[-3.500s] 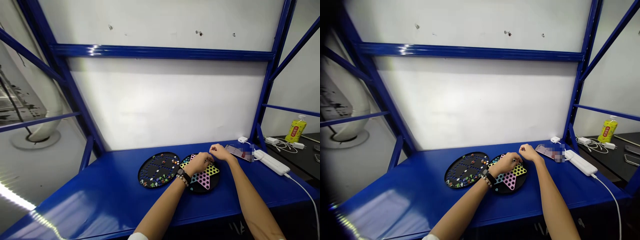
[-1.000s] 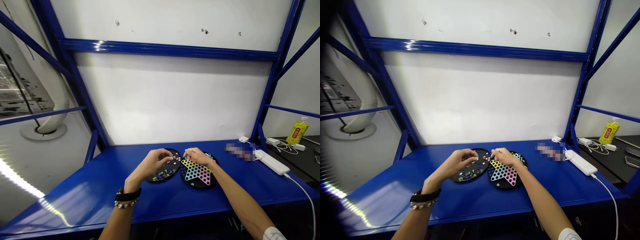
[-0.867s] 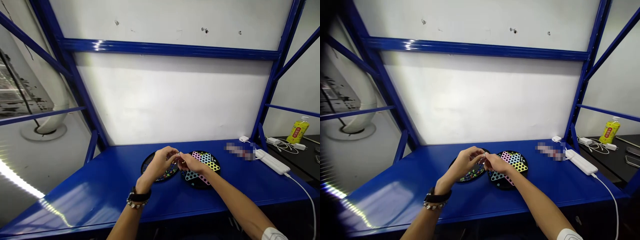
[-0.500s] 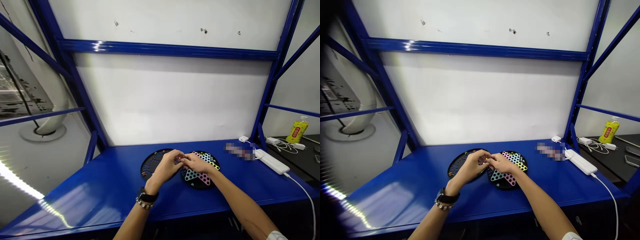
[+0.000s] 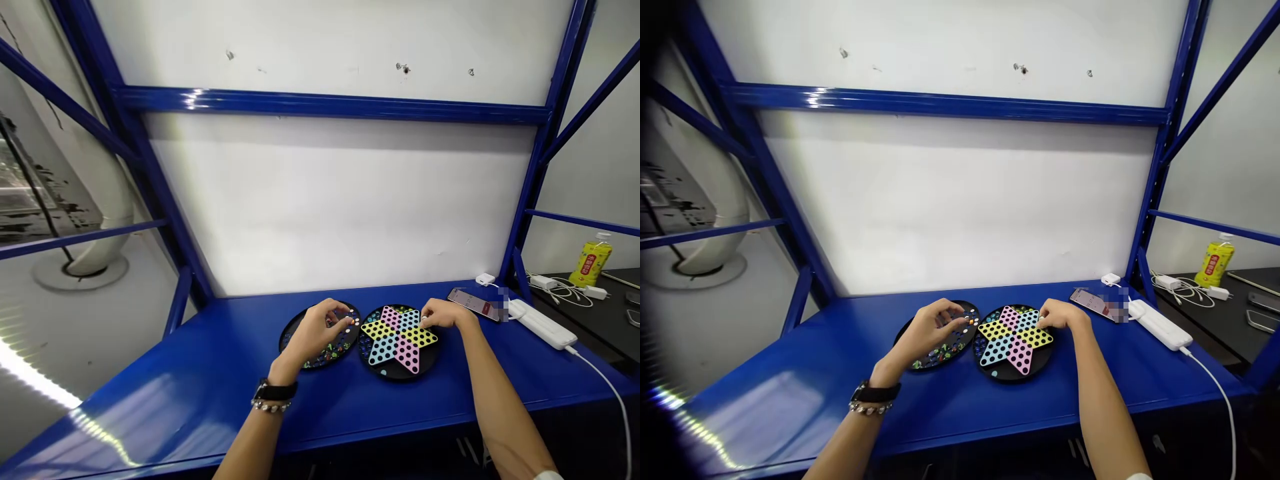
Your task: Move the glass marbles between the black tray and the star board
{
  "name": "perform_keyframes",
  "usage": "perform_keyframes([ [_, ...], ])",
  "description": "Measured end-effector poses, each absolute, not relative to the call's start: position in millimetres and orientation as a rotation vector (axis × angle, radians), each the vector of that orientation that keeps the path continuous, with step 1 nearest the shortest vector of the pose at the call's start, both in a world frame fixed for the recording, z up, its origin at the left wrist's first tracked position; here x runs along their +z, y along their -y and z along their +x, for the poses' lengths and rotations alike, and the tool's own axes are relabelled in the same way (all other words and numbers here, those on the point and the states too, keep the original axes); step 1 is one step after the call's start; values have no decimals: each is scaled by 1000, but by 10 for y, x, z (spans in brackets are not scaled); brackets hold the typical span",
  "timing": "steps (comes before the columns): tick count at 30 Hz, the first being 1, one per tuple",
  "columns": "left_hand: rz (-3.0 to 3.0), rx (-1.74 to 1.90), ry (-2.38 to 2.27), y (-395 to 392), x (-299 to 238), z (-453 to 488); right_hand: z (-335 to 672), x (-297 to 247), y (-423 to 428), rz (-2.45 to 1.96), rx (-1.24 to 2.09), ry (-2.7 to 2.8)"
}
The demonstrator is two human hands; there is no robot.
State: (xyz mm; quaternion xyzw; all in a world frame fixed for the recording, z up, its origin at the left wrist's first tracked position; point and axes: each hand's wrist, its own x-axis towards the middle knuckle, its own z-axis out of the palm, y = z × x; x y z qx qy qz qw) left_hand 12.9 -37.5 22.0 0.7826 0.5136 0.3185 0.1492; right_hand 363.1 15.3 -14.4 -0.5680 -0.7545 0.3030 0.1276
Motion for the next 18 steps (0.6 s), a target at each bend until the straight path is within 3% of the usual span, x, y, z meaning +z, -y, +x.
perform_keyframes([
  [10,2170,842,-1626,265,207,-210,3644,-64,-79,-1737,938,2116],
  [18,2058,176,-1517,205,34,-480,3562,-40,-94,-1634,753,2053],
])
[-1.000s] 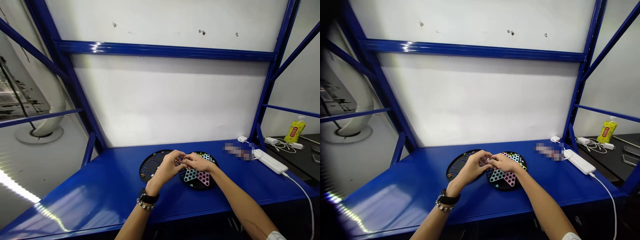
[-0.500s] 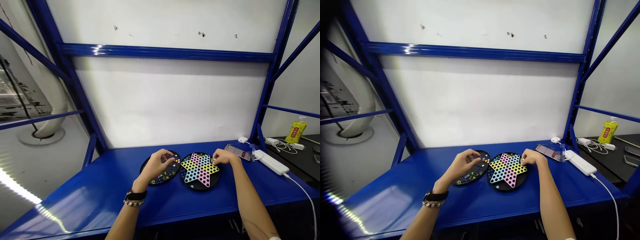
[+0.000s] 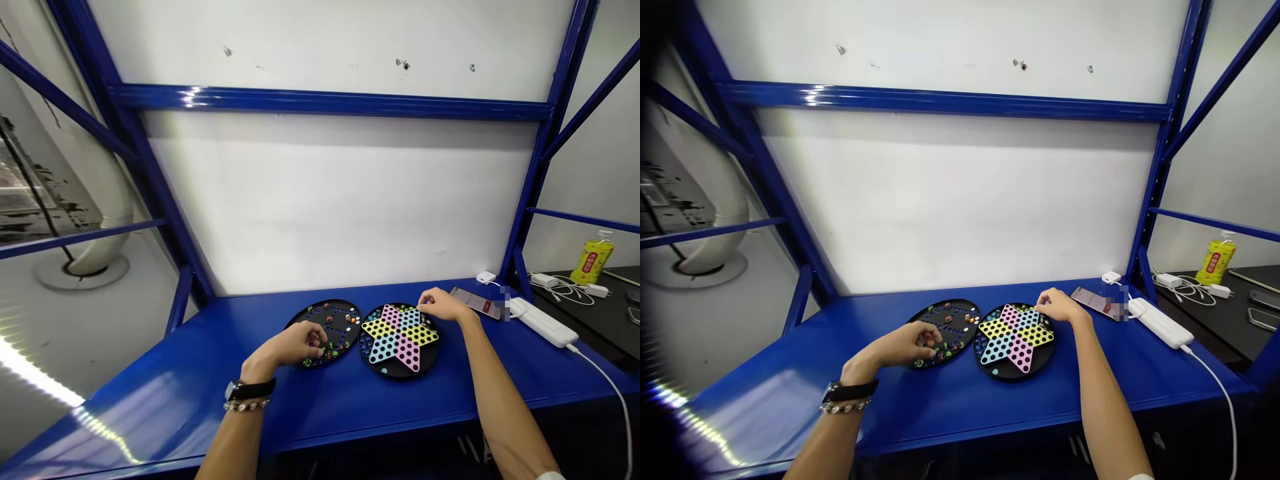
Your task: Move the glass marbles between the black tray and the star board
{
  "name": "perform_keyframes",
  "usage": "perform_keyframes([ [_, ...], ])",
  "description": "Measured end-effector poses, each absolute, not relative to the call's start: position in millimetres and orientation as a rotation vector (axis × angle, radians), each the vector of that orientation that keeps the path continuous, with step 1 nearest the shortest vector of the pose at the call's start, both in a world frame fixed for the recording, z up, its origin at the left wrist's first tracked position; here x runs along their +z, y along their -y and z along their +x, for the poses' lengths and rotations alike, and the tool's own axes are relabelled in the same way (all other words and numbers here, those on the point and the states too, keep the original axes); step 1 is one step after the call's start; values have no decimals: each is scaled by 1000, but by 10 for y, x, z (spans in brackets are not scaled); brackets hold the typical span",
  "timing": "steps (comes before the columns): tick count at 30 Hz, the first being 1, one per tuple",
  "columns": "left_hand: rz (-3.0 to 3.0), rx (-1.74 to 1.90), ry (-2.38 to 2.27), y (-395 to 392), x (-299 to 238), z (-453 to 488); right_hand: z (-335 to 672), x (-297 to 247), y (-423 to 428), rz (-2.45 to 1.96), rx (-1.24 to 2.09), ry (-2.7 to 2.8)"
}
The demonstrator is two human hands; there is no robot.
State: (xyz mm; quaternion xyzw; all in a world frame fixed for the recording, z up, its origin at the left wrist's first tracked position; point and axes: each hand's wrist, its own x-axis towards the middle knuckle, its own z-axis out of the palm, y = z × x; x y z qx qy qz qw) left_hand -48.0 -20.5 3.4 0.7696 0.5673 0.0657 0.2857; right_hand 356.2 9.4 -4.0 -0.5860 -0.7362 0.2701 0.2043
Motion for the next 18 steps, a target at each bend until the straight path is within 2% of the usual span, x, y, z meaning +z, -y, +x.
perform_keyframes([
  [18,2184,118,-1445,237,51,-247,3383,-90,-114,-1557,762,2101],
])
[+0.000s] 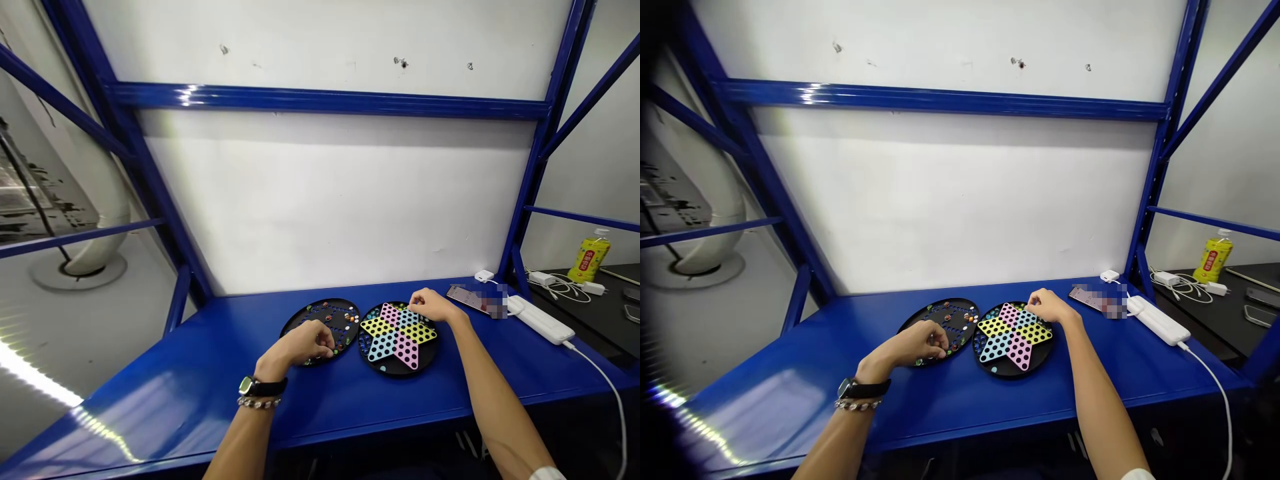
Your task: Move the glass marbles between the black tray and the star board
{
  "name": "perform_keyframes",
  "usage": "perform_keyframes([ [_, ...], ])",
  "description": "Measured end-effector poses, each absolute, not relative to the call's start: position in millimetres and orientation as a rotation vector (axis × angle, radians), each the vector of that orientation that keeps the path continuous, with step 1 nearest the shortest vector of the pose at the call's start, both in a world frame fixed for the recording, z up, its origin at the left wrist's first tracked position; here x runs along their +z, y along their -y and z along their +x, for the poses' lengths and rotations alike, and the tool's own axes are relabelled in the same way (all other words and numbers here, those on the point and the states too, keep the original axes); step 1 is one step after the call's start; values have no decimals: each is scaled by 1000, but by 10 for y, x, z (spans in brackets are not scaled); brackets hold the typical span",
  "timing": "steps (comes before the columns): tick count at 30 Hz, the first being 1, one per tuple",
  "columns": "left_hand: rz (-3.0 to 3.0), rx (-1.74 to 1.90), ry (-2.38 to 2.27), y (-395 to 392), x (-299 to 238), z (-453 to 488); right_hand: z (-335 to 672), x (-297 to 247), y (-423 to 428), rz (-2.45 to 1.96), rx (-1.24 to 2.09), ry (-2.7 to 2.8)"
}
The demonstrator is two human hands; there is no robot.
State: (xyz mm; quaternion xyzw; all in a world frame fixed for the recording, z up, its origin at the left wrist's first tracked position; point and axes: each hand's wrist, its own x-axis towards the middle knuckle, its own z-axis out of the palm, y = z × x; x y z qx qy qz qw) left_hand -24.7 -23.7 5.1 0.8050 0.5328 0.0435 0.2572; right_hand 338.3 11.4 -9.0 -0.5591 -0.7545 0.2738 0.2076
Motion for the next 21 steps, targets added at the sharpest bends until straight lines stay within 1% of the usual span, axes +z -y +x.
perform_keyframes([
  [2,2214,155,-1472,265,107,-225,3373,-84,-109,-1556,776,2099],
  [6,2247,356,-1543,316,168,-129,3349,-64,-91,-1553,779,2098],
  [12,2301,228,-1444,301,56,23,3294,-29,-50,-1545,775,2092],
  [16,2263,245,-1411,295,49,11,3281,-40,-52,-1539,772,2092],
  [19,2254,354,-1415,312,111,-13,3239,-57,-59,-1493,772,2079],
  [21,2264,534,-1433,337,173,13,3149,-69,-54,-1398,796,2042],
])
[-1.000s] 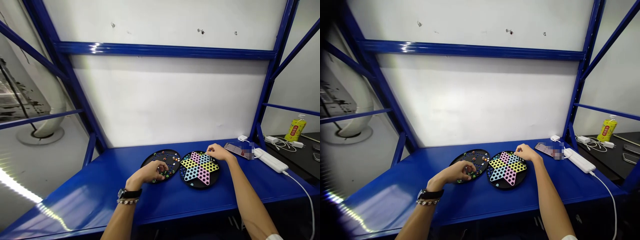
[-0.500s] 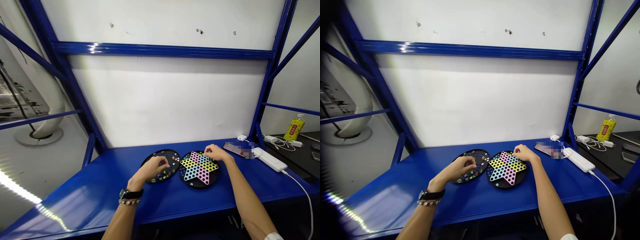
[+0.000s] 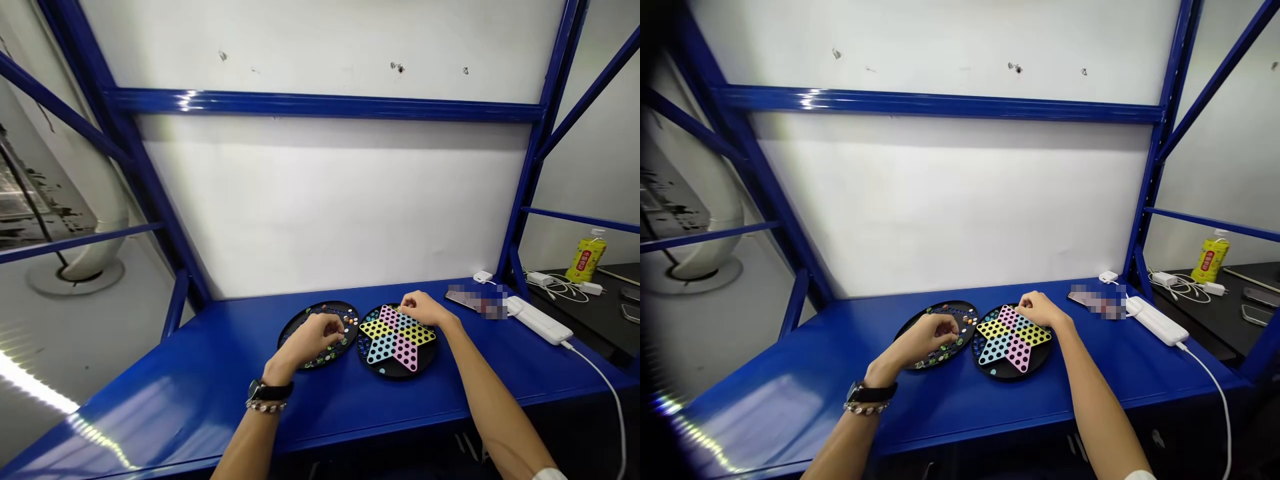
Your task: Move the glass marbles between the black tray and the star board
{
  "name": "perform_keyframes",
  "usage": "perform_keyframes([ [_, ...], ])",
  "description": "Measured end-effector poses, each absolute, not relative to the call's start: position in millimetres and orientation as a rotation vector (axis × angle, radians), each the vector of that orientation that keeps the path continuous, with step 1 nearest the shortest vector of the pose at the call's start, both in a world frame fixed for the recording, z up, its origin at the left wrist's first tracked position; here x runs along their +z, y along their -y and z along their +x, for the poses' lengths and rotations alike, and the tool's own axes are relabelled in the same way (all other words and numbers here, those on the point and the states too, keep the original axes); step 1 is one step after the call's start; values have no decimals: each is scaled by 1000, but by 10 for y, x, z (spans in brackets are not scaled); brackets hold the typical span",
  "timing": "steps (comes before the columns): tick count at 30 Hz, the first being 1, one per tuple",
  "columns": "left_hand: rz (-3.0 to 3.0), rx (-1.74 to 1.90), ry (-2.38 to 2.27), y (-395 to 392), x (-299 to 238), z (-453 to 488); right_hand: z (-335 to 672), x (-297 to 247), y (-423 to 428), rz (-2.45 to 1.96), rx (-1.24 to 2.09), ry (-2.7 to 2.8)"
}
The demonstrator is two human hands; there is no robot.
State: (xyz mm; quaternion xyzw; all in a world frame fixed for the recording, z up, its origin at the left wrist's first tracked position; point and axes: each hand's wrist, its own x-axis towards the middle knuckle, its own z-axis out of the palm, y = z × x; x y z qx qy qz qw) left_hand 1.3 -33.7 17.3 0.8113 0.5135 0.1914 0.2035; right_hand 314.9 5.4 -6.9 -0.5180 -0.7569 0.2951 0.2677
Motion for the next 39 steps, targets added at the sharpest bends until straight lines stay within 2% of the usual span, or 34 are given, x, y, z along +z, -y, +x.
perform_keyframes([
  [3,2230,896,-1417,392,234,160,2891,-98,-18,-1173,951,1962],
  [5,2215,1066,-1361,427,216,315,2672,-127,28,-1025,1187,1898],
  [9,2286,1153,-1209,459,71,591,2330,-190,139,-749,1672,1735],
  [12,2307,1127,-1217,453,5,660,2239,-235,184,-675,1804,1607],
  [18,2355,999,-1303,296,-55,421,2274,-316,77,-740,1776,1430],
  [23,2536,433,-1814,11,-351,140,2487,-347,-71,-797,1645,1165],
  [25,2525,310,-1898,-70,-426,100,2556,-357,-97,-808,1620,1130],
  [33,2420,428,-1675,-132,-296,84,2488,-395,-71,-749,1697,1197],
  [39,2388,447,-1889,-191,-325,-63,2493,-366,-39,-757,1667,1208],
])
